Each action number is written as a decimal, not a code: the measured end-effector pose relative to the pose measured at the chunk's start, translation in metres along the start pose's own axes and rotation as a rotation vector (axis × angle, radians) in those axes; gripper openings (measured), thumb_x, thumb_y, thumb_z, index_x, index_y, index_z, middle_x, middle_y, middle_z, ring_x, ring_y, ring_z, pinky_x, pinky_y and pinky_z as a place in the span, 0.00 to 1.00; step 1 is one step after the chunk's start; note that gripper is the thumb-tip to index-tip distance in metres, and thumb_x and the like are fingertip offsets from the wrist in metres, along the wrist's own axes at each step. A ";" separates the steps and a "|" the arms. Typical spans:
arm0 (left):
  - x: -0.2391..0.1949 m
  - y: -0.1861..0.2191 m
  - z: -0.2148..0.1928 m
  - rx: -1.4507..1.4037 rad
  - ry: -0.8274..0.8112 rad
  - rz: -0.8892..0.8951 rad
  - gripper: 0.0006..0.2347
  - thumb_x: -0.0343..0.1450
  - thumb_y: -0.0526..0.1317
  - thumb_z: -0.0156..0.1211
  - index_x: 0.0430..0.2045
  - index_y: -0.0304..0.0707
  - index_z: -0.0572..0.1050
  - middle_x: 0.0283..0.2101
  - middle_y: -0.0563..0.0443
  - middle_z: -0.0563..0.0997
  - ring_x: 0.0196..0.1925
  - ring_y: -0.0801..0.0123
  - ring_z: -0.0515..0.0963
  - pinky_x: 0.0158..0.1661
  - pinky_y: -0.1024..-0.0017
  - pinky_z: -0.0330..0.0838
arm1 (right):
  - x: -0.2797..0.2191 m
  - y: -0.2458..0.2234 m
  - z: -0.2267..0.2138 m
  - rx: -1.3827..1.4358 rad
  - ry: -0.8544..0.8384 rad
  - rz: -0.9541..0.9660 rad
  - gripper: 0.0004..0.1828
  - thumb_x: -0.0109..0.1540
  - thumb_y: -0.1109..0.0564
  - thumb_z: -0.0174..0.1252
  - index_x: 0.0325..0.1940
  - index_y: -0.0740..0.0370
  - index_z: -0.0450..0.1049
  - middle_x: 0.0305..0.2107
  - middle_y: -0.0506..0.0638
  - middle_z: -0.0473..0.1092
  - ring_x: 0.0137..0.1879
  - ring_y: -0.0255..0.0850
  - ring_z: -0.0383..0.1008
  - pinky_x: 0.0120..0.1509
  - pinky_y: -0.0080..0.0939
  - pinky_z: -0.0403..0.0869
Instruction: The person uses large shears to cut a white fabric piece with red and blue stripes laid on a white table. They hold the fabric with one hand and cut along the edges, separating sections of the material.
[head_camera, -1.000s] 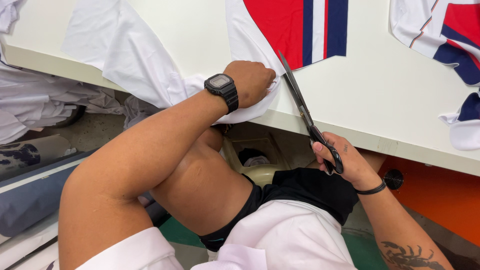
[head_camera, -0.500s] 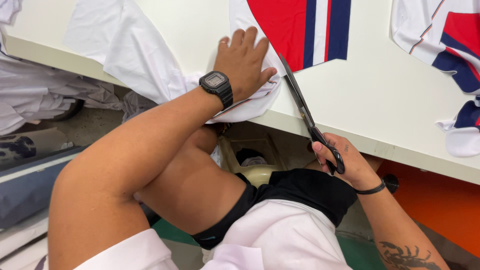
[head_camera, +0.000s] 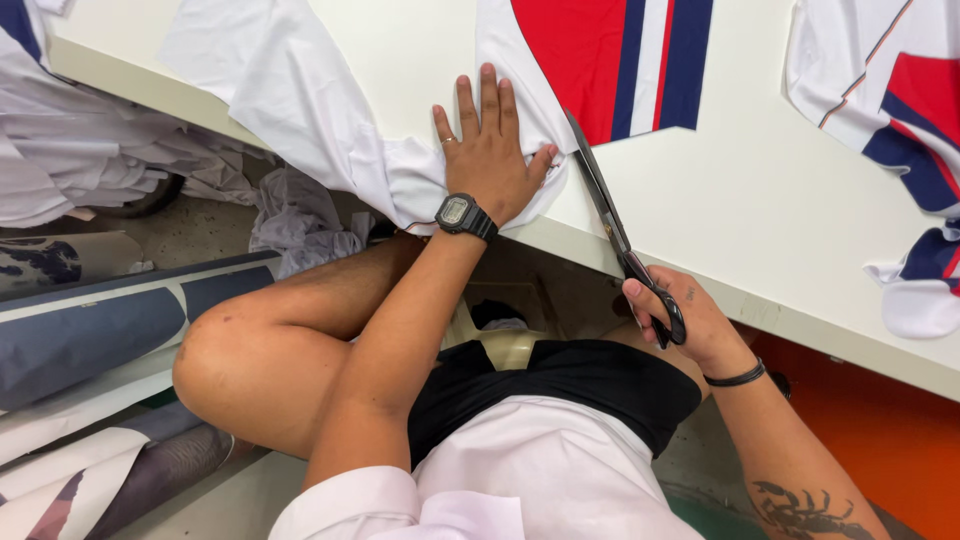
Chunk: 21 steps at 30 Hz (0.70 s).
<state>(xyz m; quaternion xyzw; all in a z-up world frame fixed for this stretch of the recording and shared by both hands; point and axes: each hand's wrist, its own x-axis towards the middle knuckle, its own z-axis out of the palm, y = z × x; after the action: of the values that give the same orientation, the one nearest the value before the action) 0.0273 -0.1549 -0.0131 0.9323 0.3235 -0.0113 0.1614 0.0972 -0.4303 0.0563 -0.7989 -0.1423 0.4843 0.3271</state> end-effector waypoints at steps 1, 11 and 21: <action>0.001 0.000 -0.001 0.000 -0.001 0.000 0.41 0.72 0.65 0.44 0.73 0.31 0.46 0.77 0.39 0.37 0.78 0.44 0.32 0.71 0.34 0.29 | 0.000 -0.002 0.000 -0.009 0.004 -0.018 0.28 0.59 0.31 0.57 0.24 0.59 0.67 0.12 0.44 0.64 0.17 0.34 0.67 0.20 0.33 0.65; 0.001 -0.002 0.004 -0.012 0.043 0.012 0.42 0.72 0.65 0.47 0.73 0.29 0.47 0.77 0.37 0.37 0.78 0.42 0.32 0.70 0.34 0.29 | 0.001 -0.003 0.000 0.005 0.006 0.008 0.28 0.58 0.33 0.59 0.22 0.59 0.66 0.11 0.45 0.63 0.16 0.33 0.66 0.18 0.33 0.64; 0.000 -0.003 0.002 -0.045 0.053 0.017 0.43 0.71 0.65 0.49 0.72 0.29 0.48 0.77 0.37 0.38 0.78 0.42 0.34 0.70 0.34 0.31 | 0.004 -0.008 -0.004 0.057 -0.080 -0.035 0.27 0.62 0.34 0.55 0.27 0.61 0.69 0.13 0.46 0.64 0.19 0.34 0.67 0.20 0.33 0.65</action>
<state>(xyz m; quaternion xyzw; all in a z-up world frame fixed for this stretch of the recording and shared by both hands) 0.0259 -0.1535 -0.0153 0.9310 0.3202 0.0222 0.1739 0.1037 -0.4237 0.0597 -0.7667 -0.1554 0.5138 0.3521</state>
